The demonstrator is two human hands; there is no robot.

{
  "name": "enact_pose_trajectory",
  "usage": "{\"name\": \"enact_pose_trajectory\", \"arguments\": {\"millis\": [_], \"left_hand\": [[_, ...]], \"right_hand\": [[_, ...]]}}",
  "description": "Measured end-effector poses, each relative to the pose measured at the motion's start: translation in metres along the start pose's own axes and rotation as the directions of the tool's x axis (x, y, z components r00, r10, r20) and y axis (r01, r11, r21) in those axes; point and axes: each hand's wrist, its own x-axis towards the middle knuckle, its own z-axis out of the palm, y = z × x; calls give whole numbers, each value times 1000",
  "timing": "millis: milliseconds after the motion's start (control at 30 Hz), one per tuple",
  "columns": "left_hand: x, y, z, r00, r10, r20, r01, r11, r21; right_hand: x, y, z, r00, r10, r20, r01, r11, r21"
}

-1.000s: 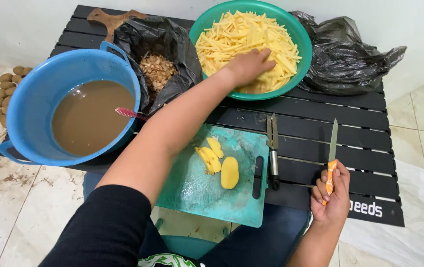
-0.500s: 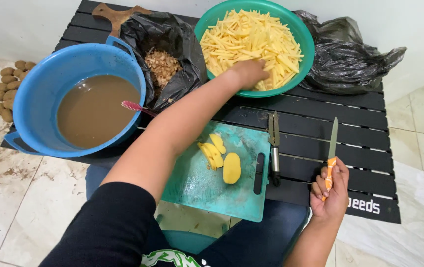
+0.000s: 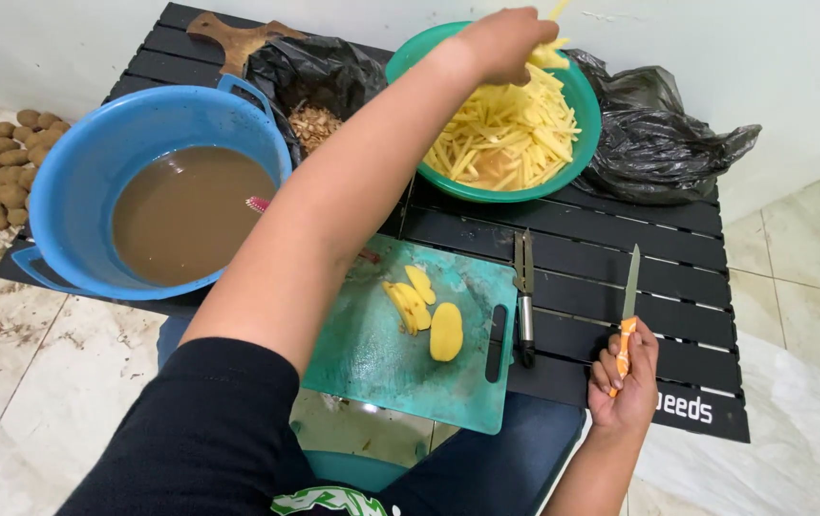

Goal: Slicing a peeled potato into thin strips for fries on a cutting board

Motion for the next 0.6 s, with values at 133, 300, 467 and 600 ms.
{"name": "enact_pose_trajectory", "arguments": {"millis": [133, 300, 467, 600], "left_hand": [[24, -24, 10, 992, -9, 124, -4, 994, 109], [10, -8, -3, 990, -81, 113, 63, 986, 157], [-6, 18, -14, 973, -144, 181, 110, 977, 185], [-28, 38, -27, 979, -43, 199, 53, 998, -45]], "right_hand": [[2, 1, -6, 999, 13, 31, -14, 1000, 26], [0, -1, -1, 1000, 7, -5, -7, 1000, 0], [-3, -1, 6, 1000, -6, -24, 5, 999, -34], [-3, 0, 2, 1000, -3, -3, 3, 1000, -21]]}}
